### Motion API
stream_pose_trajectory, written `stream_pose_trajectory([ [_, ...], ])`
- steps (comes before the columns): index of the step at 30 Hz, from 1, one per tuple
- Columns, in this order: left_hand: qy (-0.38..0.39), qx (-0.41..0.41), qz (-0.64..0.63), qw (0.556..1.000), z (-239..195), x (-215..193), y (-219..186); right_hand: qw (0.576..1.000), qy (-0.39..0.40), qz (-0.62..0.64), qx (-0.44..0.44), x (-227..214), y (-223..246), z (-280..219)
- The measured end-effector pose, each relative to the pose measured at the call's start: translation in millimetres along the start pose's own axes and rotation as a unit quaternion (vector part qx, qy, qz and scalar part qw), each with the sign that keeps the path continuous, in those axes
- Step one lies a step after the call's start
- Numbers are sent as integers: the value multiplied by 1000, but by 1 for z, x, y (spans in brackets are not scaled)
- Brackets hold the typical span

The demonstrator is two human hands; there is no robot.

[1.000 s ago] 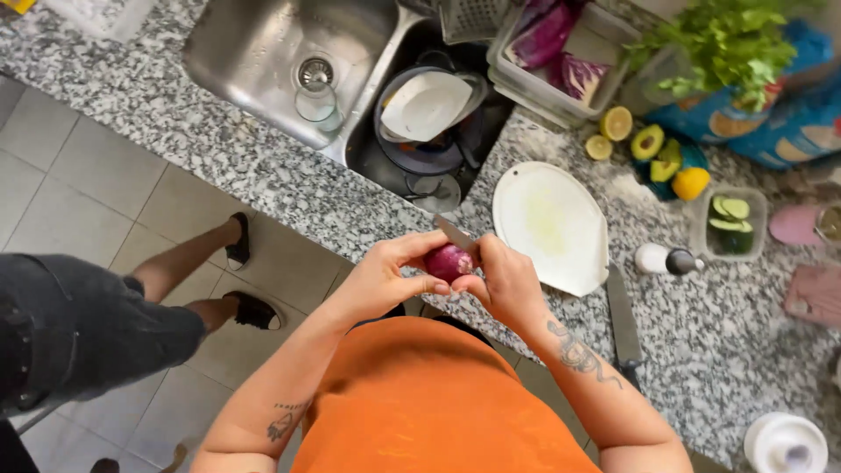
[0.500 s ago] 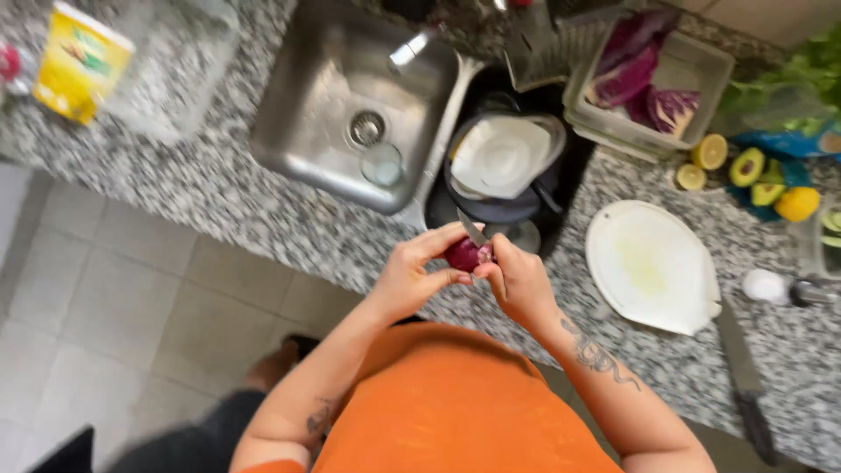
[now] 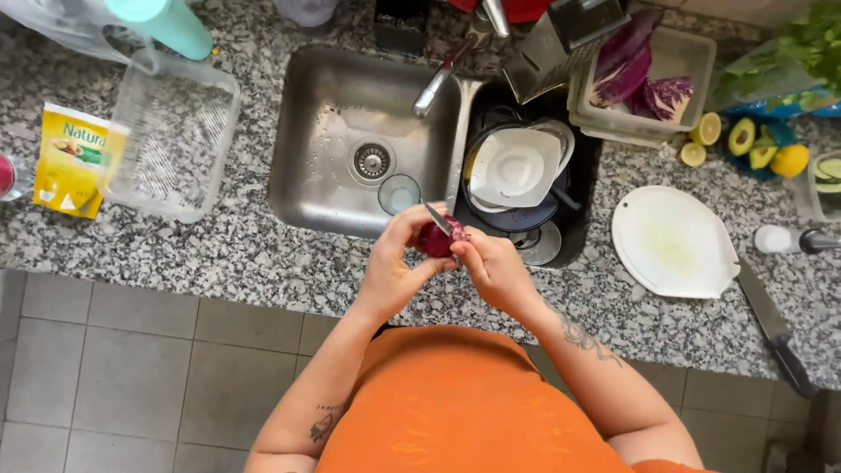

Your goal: The person peels a red onion over the sink using a small knife, then rinses the onion and the knife under running water. They place the onion on a white plate and proceed to slice it into thin pieces using a larger knife.

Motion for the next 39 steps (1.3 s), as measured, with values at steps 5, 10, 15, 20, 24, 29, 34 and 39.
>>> stream_pose_trajectory([
  [5,9,-71,34,997,-5,2,28,999,-44,3,-31,-6,-7,1],
  [10,41,-163,-112,979,-12,12,49,995,-69,-65,-45,-16,-15,4],
  [15,13,-212,-243,947,-17,13,76,979,-63,-156,-113,-12,-6,8],
  [20,-44,-186,-301,934,-10,-12,67,961,-27,-205,-186,17,21,-5],
  [24,2,-228,-308,924,-21,-31,60,966,-33,-177,-184,41,21,11],
  [29,42,-236,-399,885,-23,-82,83,990,-35,-97,-93,75,40,43],
  [34,92,-145,-195,966,15,-162,92,986,-115,-113,-35,132,71,67],
  [39,64,-167,-201,963,15,-232,116,982,-185,-43,-4,158,106,56],
])
Point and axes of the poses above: each hand's wrist, its own z-axis towards the middle knuckle, its own x-axis out of the palm, y = z × x, the point moved 10 cm from there along z, towards the middle knuckle, and after that the axes turned 3 degrees about x, right-handed, at the moved point
